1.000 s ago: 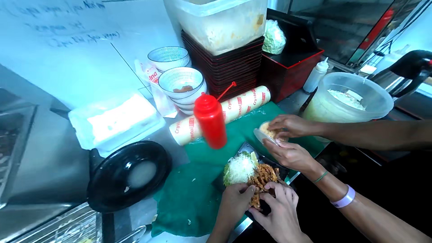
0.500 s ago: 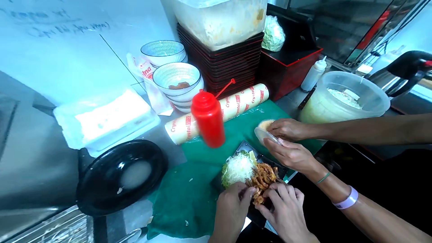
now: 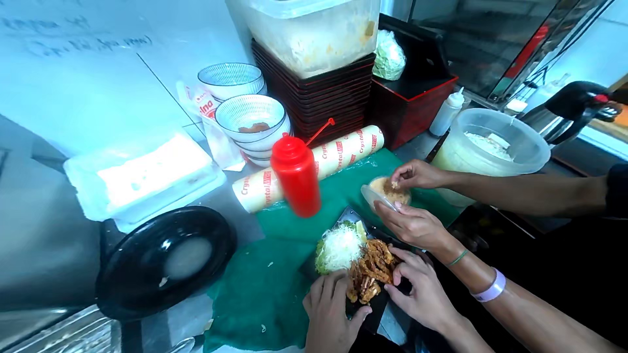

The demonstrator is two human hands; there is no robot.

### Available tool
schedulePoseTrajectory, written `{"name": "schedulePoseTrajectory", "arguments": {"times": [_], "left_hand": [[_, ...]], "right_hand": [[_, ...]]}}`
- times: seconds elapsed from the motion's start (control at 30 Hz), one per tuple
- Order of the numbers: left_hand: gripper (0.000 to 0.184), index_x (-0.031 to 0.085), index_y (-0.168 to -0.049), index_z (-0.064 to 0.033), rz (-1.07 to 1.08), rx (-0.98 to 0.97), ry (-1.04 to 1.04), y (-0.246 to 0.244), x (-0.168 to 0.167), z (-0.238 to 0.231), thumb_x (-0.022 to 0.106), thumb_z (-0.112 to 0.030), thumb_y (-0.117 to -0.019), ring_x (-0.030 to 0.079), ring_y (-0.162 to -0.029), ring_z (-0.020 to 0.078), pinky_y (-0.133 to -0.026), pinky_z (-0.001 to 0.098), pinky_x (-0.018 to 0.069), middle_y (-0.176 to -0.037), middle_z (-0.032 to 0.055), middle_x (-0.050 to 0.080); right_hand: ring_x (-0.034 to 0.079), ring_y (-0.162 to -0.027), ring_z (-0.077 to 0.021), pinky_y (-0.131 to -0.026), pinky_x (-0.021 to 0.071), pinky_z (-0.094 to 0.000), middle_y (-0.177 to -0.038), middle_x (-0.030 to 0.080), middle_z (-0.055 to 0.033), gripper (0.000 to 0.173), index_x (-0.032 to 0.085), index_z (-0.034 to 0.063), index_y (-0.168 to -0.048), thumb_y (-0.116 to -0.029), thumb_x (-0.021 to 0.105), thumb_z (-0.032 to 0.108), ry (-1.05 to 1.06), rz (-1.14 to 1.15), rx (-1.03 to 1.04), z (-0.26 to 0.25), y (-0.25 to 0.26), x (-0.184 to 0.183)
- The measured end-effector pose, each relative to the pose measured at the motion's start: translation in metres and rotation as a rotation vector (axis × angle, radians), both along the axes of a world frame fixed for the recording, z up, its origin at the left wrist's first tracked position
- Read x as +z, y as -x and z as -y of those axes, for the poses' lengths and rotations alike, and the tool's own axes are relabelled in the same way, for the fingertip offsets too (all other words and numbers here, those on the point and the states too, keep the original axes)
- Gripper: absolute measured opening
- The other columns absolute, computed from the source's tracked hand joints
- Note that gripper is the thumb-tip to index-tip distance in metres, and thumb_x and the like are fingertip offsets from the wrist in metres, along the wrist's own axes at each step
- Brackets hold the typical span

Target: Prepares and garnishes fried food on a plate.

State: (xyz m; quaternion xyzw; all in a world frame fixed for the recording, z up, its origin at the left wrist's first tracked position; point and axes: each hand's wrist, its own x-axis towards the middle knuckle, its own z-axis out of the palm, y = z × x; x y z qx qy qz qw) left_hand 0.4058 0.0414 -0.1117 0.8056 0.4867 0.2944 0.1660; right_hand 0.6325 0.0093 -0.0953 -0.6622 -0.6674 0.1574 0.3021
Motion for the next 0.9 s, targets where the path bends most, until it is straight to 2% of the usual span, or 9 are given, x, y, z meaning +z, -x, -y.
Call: {"name": "schedulePoseTrajectory", "arguments": {"times": [0.07,0.1,0.13,0.23,0.3,0.43,0.57,0.73,0.9], "left_hand": [[0.055,0.071,-0.103,-0.0117,-0.012,-0.007,0.041,0.001,0.004,0.003,0.078,-0.057,-0.0726,0.060,-0.117,0.0427,-0.081,0.0637,0.0463,-0.129,0.0104,0.067],[0.056,0.071,-0.102,-0.0116,-0.012,-0.002,0.051,0.002,0.006,0.005,0.078,-0.059,-0.0728,0.060,-0.117,0.0427,-0.082,0.0642,0.0460,-0.130,0.0104,0.067],[0.056,0.071,-0.100,-0.0116,-0.010,0.010,0.050,0.001,0.006,0.007,0.076,-0.061,-0.0737,0.060,-0.117,0.0425,-0.081,0.0638,0.0459,-0.130,0.0103,0.067],[0.047,0.070,-0.092,-0.0116,0.019,0.057,0.036,-0.004,0.002,0.013,0.077,-0.055,-0.0762,0.063,-0.113,0.0414,-0.079,0.0621,0.0462,-0.126,0.0090,0.069],[0.038,0.068,-0.089,-0.0129,0.036,0.079,0.043,-0.007,0.002,0.016,0.079,-0.047,-0.0763,0.064,-0.113,0.0399,-0.079,0.0613,0.0458,-0.126,0.0069,0.070],[0.030,0.069,-0.094,-0.0166,0.052,0.134,0.064,-0.011,0.005,0.025,0.074,-0.040,-0.0759,0.062,-0.115,0.0377,-0.080,0.0603,0.0439,-0.124,0.0045,0.071],[0.042,0.075,-0.098,-0.0190,0.073,0.258,0.029,-0.026,0.000,0.027,0.066,-0.058,-0.0841,0.061,-0.112,0.0402,-0.080,0.0604,0.0445,-0.123,0.0093,0.069],[0.017,0.078,-0.080,-0.0180,0.021,0.306,0.083,-0.039,0.020,0.022,0.073,-0.034,-0.0772,0.059,-0.117,0.0470,-0.080,0.0671,0.0438,-0.127,0.0113,0.068],[0.016,0.079,-0.088,-0.0172,-0.169,0.174,0.302,-0.033,0.042,0.006,0.072,-0.030,-0.0804,0.048,-0.132,0.0448,-0.090,0.0682,0.0408,-0.140,0.0094,0.061]], "right_hand": [[0.067,-0.115,-0.0210,-0.094,0.0565,-0.0409,-0.123,0.071,-0.0094,0.027,0.067,0.0094,-0.084,-0.0878,0.073,0.035,-0.010,-0.030,-0.008,-0.005,-0.006,0.005],[0.069,-0.100,-0.0210,-0.084,0.0572,-0.0380,-0.105,0.072,-0.0108,0.027,0.068,0.0068,-0.088,-0.0873,0.073,0.034,0.011,-0.049,-0.020,-0.008,-0.008,0.010],[0.068,-0.096,-0.0227,-0.081,0.0561,-0.0384,-0.099,0.071,-0.0129,0.029,0.069,0.0045,-0.093,-0.0886,0.071,0.033,0.075,-0.070,-0.012,-0.013,-0.009,0.016],[0.066,-0.122,-0.0209,-0.097,0.0552,-0.0360,-0.126,0.070,-0.0154,0.026,0.066,0.0034,-0.091,-0.0907,0.069,0.029,0.188,-0.111,0.095,-0.025,-0.015,0.018],[0.061,-0.131,-0.0194,-0.103,0.0528,-0.0344,-0.137,0.065,-0.0157,0.022,0.066,0.0025,-0.088,-0.0908,0.068,0.025,0.198,-0.150,0.150,-0.030,-0.017,0.015],[0.063,-0.124,-0.0167,-0.096,0.0531,-0.0298,-0.132,0.067,-0.0180,0.019,0.066,0.0021,-0.090,-0.0899,0.067,0.021,0.225,-0.263,0.120,-0.031,-0.020,0.014],[0.060,-0.131,-0.0193,-0.101,0.0525,-0.0318,-0.139,0.062,-0.0198,0.025,0.065,0.0034,-0.089,-0.0843,0.074,0.026,0.123,-0.268,0.206,-0.027,-0.026,0.005],[0.058,-0.134,-0.0255,-0.104,0.0515,-0.0330,-0.142,0.058,-0.0264,0.027,0.057,0.0018,-0.083,-0.0777,0.079,0.016,-0.026,-0.238,0.320,-0.021,-0.038,-0.010],[0.064,-0.127,-0.0232,-0.100,0.0552,-0.0362,-0.138,0.064,-0.0203,0.016,0.058,0.0030,-0.082,-0.0807,0.073,0.006,0.022,-0.169,0.373,-0.035,-0.040,-0.007]]}}
